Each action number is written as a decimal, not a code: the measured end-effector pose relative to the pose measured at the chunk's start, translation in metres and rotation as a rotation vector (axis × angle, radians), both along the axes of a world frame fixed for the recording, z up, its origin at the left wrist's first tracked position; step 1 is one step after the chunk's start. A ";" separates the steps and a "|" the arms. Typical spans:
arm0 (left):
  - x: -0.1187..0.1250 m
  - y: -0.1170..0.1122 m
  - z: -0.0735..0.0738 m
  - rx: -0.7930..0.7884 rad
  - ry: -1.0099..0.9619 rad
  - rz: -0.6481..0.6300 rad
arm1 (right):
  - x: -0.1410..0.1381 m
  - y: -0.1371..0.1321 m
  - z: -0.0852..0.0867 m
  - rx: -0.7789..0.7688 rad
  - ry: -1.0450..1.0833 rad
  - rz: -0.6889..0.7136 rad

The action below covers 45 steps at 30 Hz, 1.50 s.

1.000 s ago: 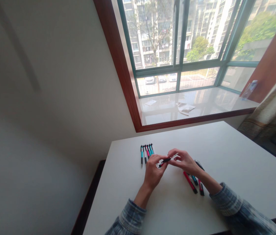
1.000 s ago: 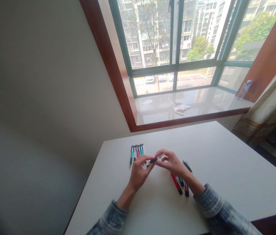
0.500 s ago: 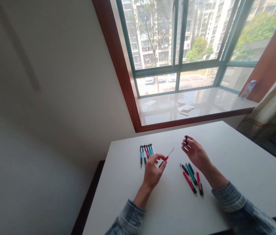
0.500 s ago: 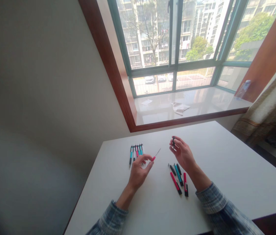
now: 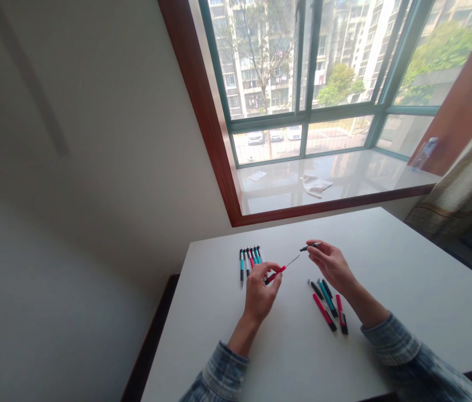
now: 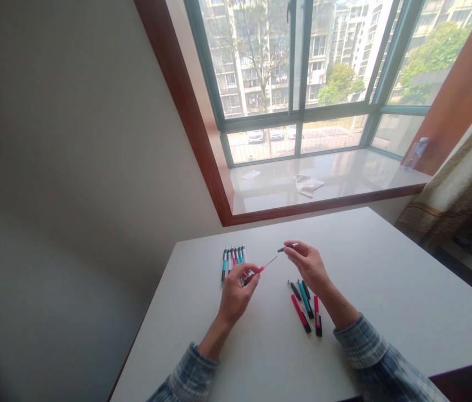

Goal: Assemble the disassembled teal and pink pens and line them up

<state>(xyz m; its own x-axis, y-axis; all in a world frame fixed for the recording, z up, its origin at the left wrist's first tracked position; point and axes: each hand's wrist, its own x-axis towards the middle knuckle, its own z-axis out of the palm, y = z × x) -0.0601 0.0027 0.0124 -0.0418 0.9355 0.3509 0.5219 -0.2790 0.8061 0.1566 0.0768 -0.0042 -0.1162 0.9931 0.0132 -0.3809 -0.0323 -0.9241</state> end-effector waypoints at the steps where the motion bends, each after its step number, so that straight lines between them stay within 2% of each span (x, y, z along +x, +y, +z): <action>1: 0.000 0.000 0.000 0.003 -0.001 -0.001 | 0.000 0.000 0.000 0.001 0.001 -0.001; 6: 0.000 0.000 0.000 0.001 0.001 0.001 | -0.001 -0.001 0.000 0.025 -0.016 -0.030; 16: -0.001 -0.001 0.001 0.003 -0.004 -0.017 | -0.003 -0.003 -0.003 0.115 -0.213 0.010; 24: 0.000 -0.001 0.004 0.001 0.000 -0.025 | -0.008 -0.011 0.007 0.175 -0.303 0.144; 29: 0.000 -0.001 0.004 0.003 0.005 -0.032 | -0.010 -0.013 0.006 0.196 -0.304 0.248; 38: 0.000 0.000 0.003 -0.006 -0.005 -0.056 | -0.011 -0.011 0.003 0.212 -0.300 0.251; 45: -0.001 0.000 0.002 -0.011 -0.015 -0.057 | -0.011 -0.012 0.004 0.211 -0.380 0.275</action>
